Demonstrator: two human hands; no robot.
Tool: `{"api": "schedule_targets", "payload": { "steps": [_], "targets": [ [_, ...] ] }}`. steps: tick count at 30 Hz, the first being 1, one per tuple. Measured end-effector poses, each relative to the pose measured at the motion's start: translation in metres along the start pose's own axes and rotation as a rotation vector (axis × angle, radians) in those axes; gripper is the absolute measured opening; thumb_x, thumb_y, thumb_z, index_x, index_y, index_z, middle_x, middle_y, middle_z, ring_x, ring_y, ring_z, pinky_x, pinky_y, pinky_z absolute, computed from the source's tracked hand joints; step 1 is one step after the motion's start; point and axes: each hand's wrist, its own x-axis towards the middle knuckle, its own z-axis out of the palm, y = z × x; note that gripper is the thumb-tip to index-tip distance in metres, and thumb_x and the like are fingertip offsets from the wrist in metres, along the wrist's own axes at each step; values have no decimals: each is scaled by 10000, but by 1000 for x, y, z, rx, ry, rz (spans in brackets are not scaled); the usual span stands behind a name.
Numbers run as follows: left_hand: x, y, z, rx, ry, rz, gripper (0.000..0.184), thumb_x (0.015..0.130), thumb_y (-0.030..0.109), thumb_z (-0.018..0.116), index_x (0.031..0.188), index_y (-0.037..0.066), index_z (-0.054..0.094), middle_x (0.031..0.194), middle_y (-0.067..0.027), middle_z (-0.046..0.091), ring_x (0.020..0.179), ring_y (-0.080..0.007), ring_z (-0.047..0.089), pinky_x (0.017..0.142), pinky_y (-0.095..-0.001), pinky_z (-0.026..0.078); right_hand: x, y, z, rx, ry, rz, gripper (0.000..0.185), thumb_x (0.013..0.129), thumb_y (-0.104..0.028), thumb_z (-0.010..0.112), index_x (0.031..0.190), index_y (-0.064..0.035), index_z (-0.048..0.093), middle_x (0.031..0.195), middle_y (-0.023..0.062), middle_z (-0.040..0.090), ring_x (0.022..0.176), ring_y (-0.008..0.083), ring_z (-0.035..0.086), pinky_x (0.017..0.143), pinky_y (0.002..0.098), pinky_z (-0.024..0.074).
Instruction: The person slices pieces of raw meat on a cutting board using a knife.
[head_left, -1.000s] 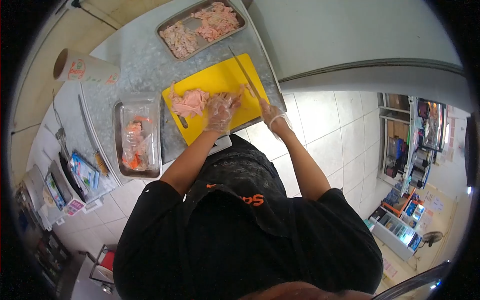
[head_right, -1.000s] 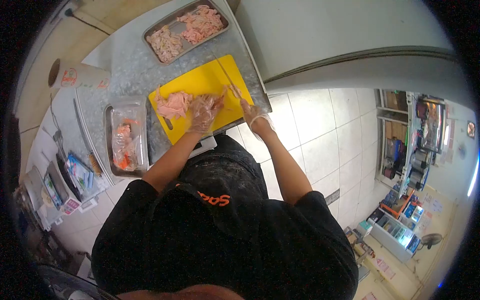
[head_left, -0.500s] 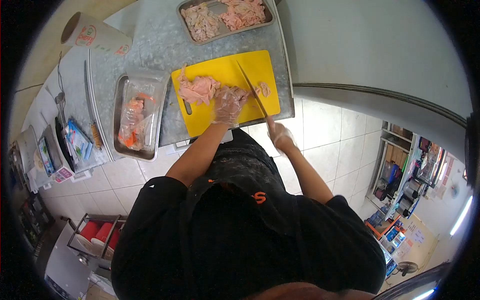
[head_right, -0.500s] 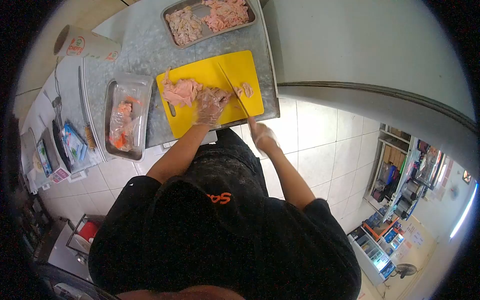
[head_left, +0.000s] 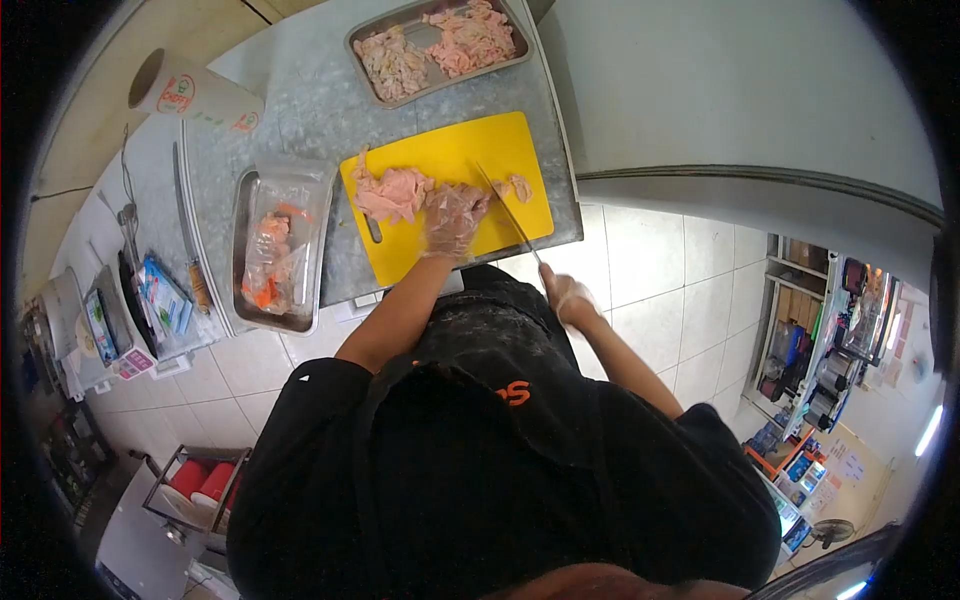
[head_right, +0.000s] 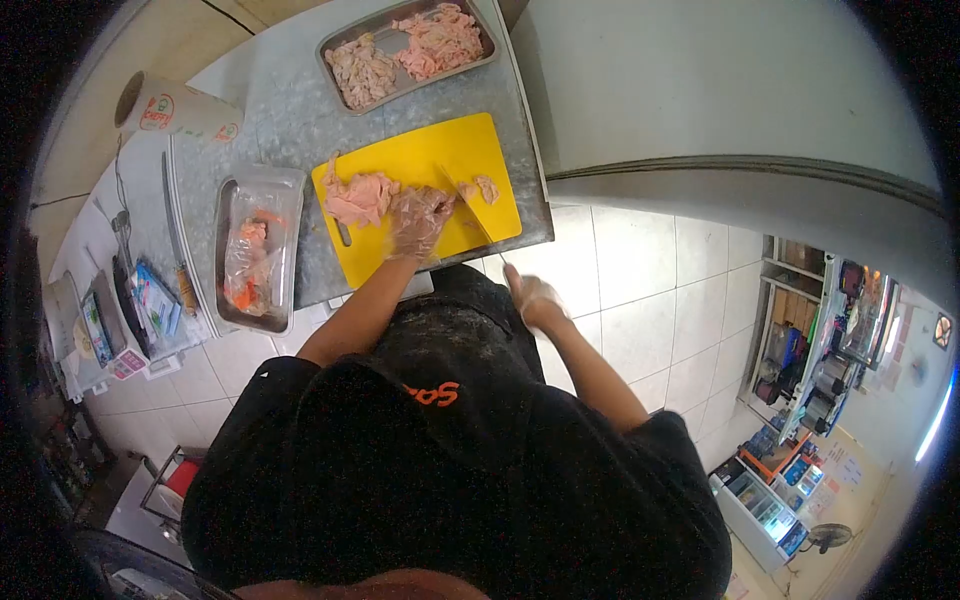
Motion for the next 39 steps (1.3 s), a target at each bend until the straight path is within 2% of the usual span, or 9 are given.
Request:
{"api": "schedule_targets", "payload": {
  "steps": [5, 10, 13, 24, 27, 31, 33, 37, 39],
  "targets": [
    [-9, 3, 6, -51, 26, 29, 137, 810, 238, 651, 804, 101, 639, 762, -95, 632, 763, -318, 580, 697, -455, 436, 35, -22, -32, -11, 109, -167, 386, 992, -198, 315, 1362, -93, 330, 958, 281, 637, 878, 428, 641, 763, 508, 492],
    [-1, -5, 13, -51, 95, 33, 124, 804, 219, 657, 825, 99, 637, 734, -96, 627, 730, -314, 576, 678, -459, 426, -6, -4, -32, 53, -155, 85, 436, 991, -212, 318, 1413, -111, 281, 1006, 309, 612, 945, 430, 623, 790, 505, 481],
    [-3, 0, 7, -19, 105, 62, 98, 807, 199, 650, 832, 105, 645, 736, -88, 632, 727, -313, 575, 660, -455, 425, 33, -9, -50, -46, 137, -295, 443, 988, -177, 323, 1418, -80, 281, 942, 289, 623, 874, 423, 632, 749, 502, 487],
    [-4, -2, 5, -32, 113, 77, 144, 815, 207, 648, 729, 102, 602, 703, -93, 615, 714, -322, 577, 650, -455, 421, 24, -25, -61, -43, -4, -140, 430, 971, -178, 344, 1392, -112, 285, 928, 307, 615, 863, 447, 623, 742, 513, 489],
    [-1, 2, 2, 101, 17, 19, 129, 814, 214, 646, 765, 98, 616, 708, -113, 610, 733, -322, 581, 661, -451, 424, 64, -43, -80, -68, 69, -129, 407, 993, -259, 341, 1392, -177, 337, 1015, 311, 614, 919, 451, 622, 798, 507, 483],
    [-5, -2, -14, 1, 21, 214, 145, 822, 219, 642, 800, 76, 633, 682, -132, 584, 701, -337, 569, 657, -445, 434, 75, -17, -47, 204, 211, -240, 472, 1003, -408, 309, 1340, -86, 387, 939, 296, 629, 869, 434, 630, 773, 493, 478],
    [-6, -12, -5, -292, -7, -9, 157, 831, 204, 619, 888, 61, 651, 732, -139, 599, 727, -338, 575, 679, -437, 446, 59, -13, -38, 311, 237, -224, 491, 998, -405, 337, 1373, -91, 375, 916, 283, 638, 853, 451, 632, 746, 492, 490],
    [3, -6, -32, -274, 167, -114, 208, 860, 244, 605, 867, 39, 636, 789, -177, 636, 745, -362, 598, 683, -446, 449, 27, -23, -79, 491, -114, 205, 714, 936, -634, 309, 1214, -13, 525, 990, 292, 622, 925, 394, 629, 809, 458, 475],
    [16, 11, -60, -354, -85, -300, 216, 857, 203, 591, 998, 50, 650, 885, -193, 649, 812, -350, 606, 718, -453, 462, 23, -24, -92, 493, -245, 240, 778, 914, -688, 292, 1163, -2, 560, 1036, 300, 610, 970, 370, 622, 841, 444, 466]
  ]
}}
